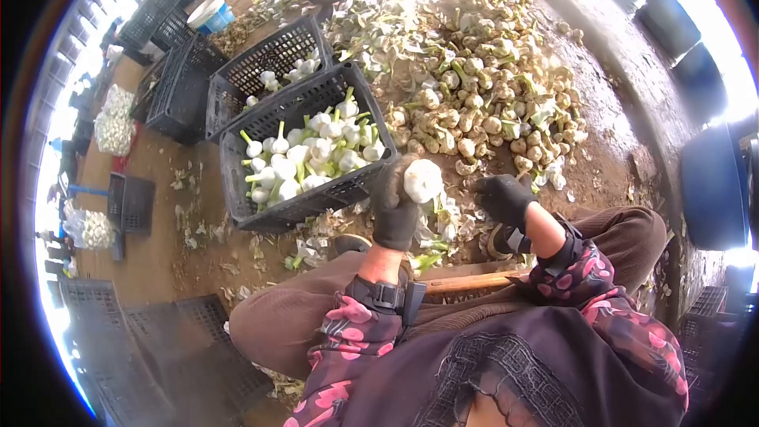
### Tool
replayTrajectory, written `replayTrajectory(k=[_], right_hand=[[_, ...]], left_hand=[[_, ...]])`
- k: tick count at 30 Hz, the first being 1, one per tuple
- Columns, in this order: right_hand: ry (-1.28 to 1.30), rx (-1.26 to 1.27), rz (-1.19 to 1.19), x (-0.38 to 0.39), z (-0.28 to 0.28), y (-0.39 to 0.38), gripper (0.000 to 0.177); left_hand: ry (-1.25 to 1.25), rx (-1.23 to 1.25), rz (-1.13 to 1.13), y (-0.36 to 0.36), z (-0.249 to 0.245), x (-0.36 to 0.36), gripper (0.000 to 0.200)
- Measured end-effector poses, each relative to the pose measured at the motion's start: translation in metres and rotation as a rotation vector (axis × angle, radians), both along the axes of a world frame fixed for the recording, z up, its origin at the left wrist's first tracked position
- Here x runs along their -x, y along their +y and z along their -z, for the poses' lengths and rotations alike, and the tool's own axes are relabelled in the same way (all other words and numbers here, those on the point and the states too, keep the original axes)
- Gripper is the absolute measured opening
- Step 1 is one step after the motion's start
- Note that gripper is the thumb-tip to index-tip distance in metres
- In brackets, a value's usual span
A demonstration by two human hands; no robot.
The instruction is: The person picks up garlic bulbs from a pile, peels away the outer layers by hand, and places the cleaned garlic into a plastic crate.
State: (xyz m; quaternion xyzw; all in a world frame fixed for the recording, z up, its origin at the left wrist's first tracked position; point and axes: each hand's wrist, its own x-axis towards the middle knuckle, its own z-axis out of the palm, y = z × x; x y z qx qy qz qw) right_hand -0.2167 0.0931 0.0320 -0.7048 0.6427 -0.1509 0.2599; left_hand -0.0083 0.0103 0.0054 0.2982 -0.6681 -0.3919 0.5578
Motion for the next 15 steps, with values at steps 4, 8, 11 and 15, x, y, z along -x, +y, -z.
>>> replayTrajectory(k=[4, 8, 11, 15], right_hand=[[0.046, -0.086, 0.34, -0.009, -0.037, -0.003, 0.024], [-0.491, 0.197, 0.401, -0.027, -0.051, 0.002, 0.023], [-0.742, 0.571, 0.207, -0.039, -0.04, -0.004, 0.029], [-0.756, 0.552, 0.209, -0.045, -0.045, -0.004, 0.04]], left_hand=[[0.065, -0.017, 0.024, 0.006, 0.005, 0.004, 0.025], [-0.057, 0.108, -0.051, 0.007, -0.007, 0.003, 0.028], [-0.154, 0.238, -0.08, 0.011, -0.018, 0.004, 0.028], [-0.222, 0.363, -0.081, 0.009, -0.019, 0.006, 0.03]])
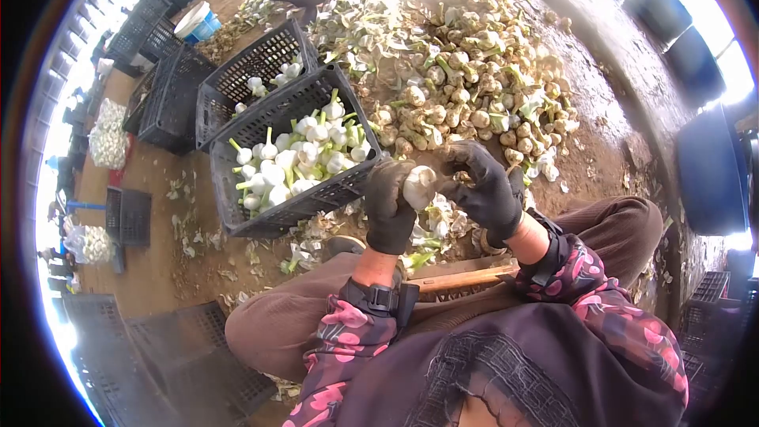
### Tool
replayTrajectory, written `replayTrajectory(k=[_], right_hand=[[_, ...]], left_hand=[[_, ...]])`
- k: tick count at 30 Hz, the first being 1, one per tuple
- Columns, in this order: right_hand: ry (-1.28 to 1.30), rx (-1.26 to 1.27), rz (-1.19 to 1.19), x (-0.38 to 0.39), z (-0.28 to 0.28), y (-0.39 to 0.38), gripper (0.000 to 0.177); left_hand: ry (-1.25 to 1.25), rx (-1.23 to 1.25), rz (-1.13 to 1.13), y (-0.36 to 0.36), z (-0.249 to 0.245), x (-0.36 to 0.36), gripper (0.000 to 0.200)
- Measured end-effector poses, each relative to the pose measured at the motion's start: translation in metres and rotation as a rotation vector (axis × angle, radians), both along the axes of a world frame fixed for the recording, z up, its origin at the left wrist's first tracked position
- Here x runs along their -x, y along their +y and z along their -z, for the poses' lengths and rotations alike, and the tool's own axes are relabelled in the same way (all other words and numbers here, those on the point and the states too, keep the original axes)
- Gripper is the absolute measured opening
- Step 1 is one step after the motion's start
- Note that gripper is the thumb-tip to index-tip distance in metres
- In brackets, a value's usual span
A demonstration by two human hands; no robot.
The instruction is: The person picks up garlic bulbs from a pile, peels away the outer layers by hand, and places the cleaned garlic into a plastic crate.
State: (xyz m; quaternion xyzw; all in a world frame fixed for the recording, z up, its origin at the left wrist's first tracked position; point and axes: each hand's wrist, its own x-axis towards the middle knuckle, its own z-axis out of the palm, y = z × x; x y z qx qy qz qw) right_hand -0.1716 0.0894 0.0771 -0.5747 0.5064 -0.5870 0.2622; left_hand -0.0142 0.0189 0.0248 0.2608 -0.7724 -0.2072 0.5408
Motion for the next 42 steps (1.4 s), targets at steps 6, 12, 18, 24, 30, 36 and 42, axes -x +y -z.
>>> replayTrajectory(k=[6, 12, 18, 24, 30, 36, 42], right_hand=[[0.24, -0.206, -0.17, -0.01, 0.005, 0.005, 0.059], [-0.439, -0.336, -0.256, -0.022, 0.04, -0.006, 0.066], [-0.245, -0.375, -0.512, -0.057, 0.02, -0.039, 0.053], [-0.234, -0.304, -0.88, -0.118, -0.048, -0.021, 0.073], [-0.096, -0.508, -0.901, -0.123, -0.041, -0.022, 0.04], [0.073, -0.784, -0.686, -0.053, 0.013, -0.017, 0.029], [0.157, -0.854, -0.526, 0.003, -0.031, -0.032, 0.044]], left_hand=[[0.172, -0.742, 0.285, 0.005, 0.019, 0.005, 0.022], [0.364, -0.629, -0.288, -0.001, 0.016, -0.002, 0.036], [0.073, -0.566, -0.285, 0.016, 0.018, -0.018, 0.032], [0.177, -0.575, -0.295, 0.048, -0.055, -0.116, 0.041], [0.82, -0.25, -0.941, 0.198, -0.109, -0.307, 0.044], [1.205, -0.577, -1.658, 0.383, 0.074, -0.475, 0.032], [0.565, -0.792, -1.916, 0.514, 0.082, -0.646, 0.02]])
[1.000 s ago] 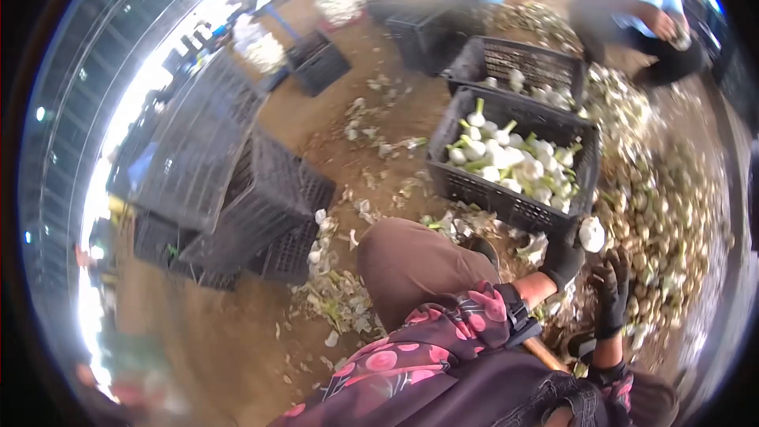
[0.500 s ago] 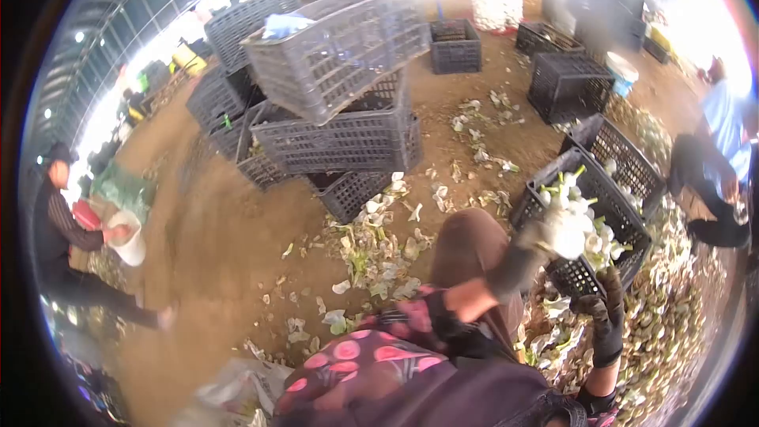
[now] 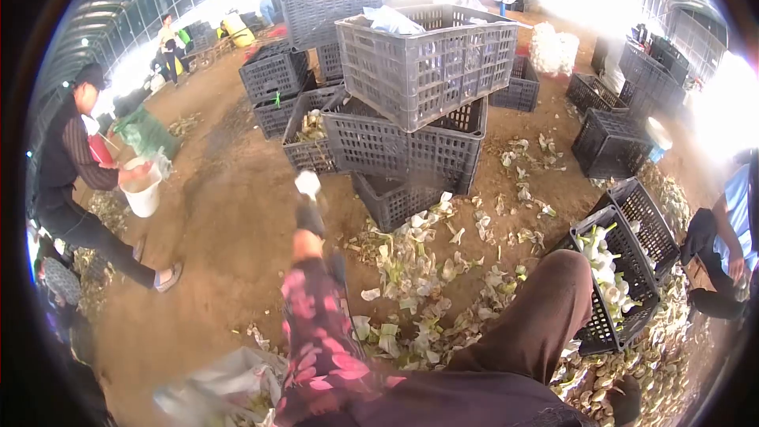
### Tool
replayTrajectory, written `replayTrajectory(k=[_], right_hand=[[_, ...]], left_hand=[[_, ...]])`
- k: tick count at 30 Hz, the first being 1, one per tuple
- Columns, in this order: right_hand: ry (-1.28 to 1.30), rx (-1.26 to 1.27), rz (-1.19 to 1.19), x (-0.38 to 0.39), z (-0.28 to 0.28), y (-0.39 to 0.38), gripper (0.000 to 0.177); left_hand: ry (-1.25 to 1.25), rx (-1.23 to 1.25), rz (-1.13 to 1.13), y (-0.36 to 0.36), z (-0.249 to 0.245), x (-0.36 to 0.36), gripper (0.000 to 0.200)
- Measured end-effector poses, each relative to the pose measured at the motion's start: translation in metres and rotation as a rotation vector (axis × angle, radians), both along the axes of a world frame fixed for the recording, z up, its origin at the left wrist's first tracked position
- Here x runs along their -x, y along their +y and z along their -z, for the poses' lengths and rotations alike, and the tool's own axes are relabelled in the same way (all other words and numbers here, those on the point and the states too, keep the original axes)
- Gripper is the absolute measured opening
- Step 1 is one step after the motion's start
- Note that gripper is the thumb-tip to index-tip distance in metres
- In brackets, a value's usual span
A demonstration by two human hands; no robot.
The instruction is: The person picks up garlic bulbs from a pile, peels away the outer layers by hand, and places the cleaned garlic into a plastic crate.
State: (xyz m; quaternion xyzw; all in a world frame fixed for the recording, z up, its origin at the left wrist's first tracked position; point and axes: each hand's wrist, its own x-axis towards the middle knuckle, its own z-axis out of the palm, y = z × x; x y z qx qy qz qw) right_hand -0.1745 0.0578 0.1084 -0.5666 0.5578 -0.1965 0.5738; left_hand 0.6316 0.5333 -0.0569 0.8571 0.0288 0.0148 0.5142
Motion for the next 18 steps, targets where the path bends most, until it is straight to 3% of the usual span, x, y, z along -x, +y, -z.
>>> replayTrajectory(k=[1, 3, 5, 6, 8, 9, 10, 11, 12, 13, 15, 16, 18], right_hand=[[-0.023, 0.006, 0.018, -0.005, -0.013, -0.001, 0.043], [-0.051, 0.009, 0.042, -0.008, -0.033, 0.004, 0.041], [-0.059, 0.005, 0.065, -0.003, -0.043, 0.01, 0.04], [-0.062, -0.002, 0.078, 0.002, -0.046, 0.015, 0.039], [-0.068, -0.018, 0.106, 0.014, -0.049, 0.022, 0.037], [-0.078, -0.035, 0.123, 0.021, -0.051, 0.028, 0.037], [-0.088, -0.054, 0.137, 0.027, -0.054, 0.031, 0.036], [-0.107, -0.076, 0.154, 0.033, -0.056, 0.035, 0.035], [-0.125, -0.1, 0.158, 0.037, -0.059, 0.038, 0.035], [-0.163, -0.137, 0.126, 0.041, -0.06, 0.039, 0.034], [0.303, 0.946, -0.606, 0.103, -0.029, 0.001, 0.03], [0.776, 0.797, -0.502, 0.104, -0.038, 0.008, 0.027], [0.896, 0.584, -0.511, 0.105, -0.04, 0.005, 0.024]], left_hand=[[-0.33, -0.19, 0.256, -0.008, -0.04, -0.028, 0.023], [-0.485, 0.778, 0.123, -0.059, -0.088, -0.038, 0.018], [-0.689, 0.58, 0.134, -0.09, -0.122, -0.008, 0.015], [-0.685, 0.33, 0.052, -0.1, -0.132, 0.015, 0.012], [-0.592, 0.134, 0.071, -0.123, -0.108, 0.027, 0.009], [-0.5, 0.186, 0.169, -0.137, -0.083, 0.027, 0.009], [-0.163, 0.725, 0.292, -0.16, -0.088, 0.06, 0.015], [-0.157, 0.641, 0.377, -0.178, -0.08, 0.083, 0.041], [-0.21, 0.818, 0.572, -0.196, -0.062, 0.096, 0.043], [-0.198, 0.771, 0.49, -0.219, -0.095, 0.147, 0.041], [-0.146, 0.876, 0.47, -0.253, -0.147, 0.222, 0.036], [-0.136, 0.914, 0.504, -0.272, -0.165, 0.253, 0.035], [-0.172, 0.821, 0.588, -0.307, -0.212, 0.312, 0.039]])
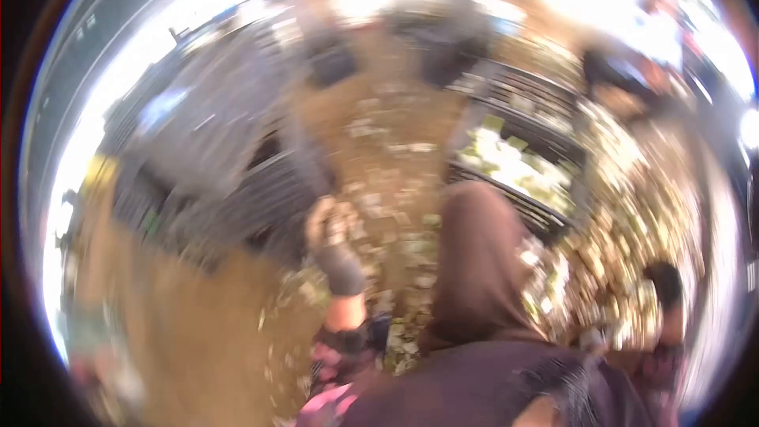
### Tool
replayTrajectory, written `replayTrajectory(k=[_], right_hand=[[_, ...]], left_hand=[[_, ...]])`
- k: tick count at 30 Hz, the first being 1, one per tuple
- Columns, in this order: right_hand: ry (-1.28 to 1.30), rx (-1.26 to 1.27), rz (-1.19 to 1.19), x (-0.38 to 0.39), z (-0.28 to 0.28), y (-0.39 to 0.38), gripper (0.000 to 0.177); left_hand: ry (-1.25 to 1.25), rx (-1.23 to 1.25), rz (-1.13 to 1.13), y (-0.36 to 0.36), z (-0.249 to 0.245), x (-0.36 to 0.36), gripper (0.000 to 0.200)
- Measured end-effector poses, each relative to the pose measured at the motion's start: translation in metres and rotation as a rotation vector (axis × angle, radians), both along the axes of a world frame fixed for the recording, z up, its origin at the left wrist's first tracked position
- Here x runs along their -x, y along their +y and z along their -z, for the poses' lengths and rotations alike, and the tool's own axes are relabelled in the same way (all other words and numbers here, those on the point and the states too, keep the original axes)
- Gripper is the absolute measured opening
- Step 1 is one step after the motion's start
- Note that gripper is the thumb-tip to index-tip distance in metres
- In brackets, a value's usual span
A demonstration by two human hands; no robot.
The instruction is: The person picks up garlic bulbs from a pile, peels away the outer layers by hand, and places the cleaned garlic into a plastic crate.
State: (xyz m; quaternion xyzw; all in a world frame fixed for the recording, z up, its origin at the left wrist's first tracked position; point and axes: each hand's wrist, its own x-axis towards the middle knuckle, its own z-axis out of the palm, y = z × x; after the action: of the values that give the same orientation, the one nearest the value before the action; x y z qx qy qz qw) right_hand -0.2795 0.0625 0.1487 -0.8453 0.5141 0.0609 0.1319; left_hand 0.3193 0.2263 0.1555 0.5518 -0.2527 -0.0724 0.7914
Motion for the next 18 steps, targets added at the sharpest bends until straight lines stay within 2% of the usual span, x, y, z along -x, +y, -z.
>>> replayTrajectory(k=[2, 5, 6, 7, 8, 9, 10, 11, 12, 13, 14, 15, 16, 18], right_hand=[[-0.012, -0.143, -0.024, 0.001, 0.007, -0.01, 0.021], [-0.01, -0.19, -0.114, 0.013, 0.057, -0.041, 0.016], [0.046, -0.13, -0.169, 0.023, 0.082, -0.047, 0.015], [0.158, -0.015, -0.269, 0.034, 0.109, -0.052, 0.014], [0.322, 0.116, -0.383, 0.046, 0.144, -0.053, 0.013], [0.41, 0.206, -0.462, 0.06, 0.179, -0.059, 0.012], [0.67, 0.068, -0.405, 0.053, 0.187, -0.051, 0.013], [0.651, -0.072, -0.289, 0.066, 0.232, -0.054, 0.02], [0.609, -0.168, -0.153, 0.072, 0.244, -0.056, 0.024], [0.566, -0.25, -0.014, 0.078, 0.257, -0.058, 0.029], [0.498, -0.29, 0.147, 0.076, 0.241, -0.06, 0.031], [0.227, -0.217, 0.614, 0.077, 0.229, -0.066, 0.031], [-0.173, -0.014, 1.005, 0.077, 0.216, -0.072, 0.032], [-0.352, 0.278, 0.961, 0.097, 0.229, -0.112, 0.034]], left_hand=[[-0.021, 0.114, 0.309, -0.035, -0.025, 0.05, 0.029], [-0.152, -0.019, 0.87, -0.07, -0.062, 0.121, 0.04], [-0.229, -0.025, 1.047, -0.086, -0.068, 0.142, 0.04], [-0.163, -0.151, 1.072, -0.094, -0.074, 0.177, 0.041], [-0.2, -0.16, 1.225, -0.107, -0.071, 0.206, 0.039], [-0.363, -0.161, 1.356, -0.123, -0.052, 0.229, 0.033], [-0.061, -0.255, 1.592, -0.142, -0.032, 0.254, 0.031], [-0.129, -0.382, 1.615, -0.152, -0.012, 0.284, 0.03], [-0.021, -0.399, 1.671, -0.159, 0.02, 0.309, 0.028], [0.091, -0.575, 1.715, -0.163, 0.053, 0.326, 0.025], [0.125, -0.705, 1.799, -0.169, 0.097, 0.334, 0.023], [0.162, -0.839, 1.763, -0.168, 0.133, 0.34, 0.022], [0.091, -0.863, 1.798, -0.172, 0.168, 0.339, 0.024], [-0.154, -1.044, 1.717, -0.183, 0.19, 0.342, 0.028]])
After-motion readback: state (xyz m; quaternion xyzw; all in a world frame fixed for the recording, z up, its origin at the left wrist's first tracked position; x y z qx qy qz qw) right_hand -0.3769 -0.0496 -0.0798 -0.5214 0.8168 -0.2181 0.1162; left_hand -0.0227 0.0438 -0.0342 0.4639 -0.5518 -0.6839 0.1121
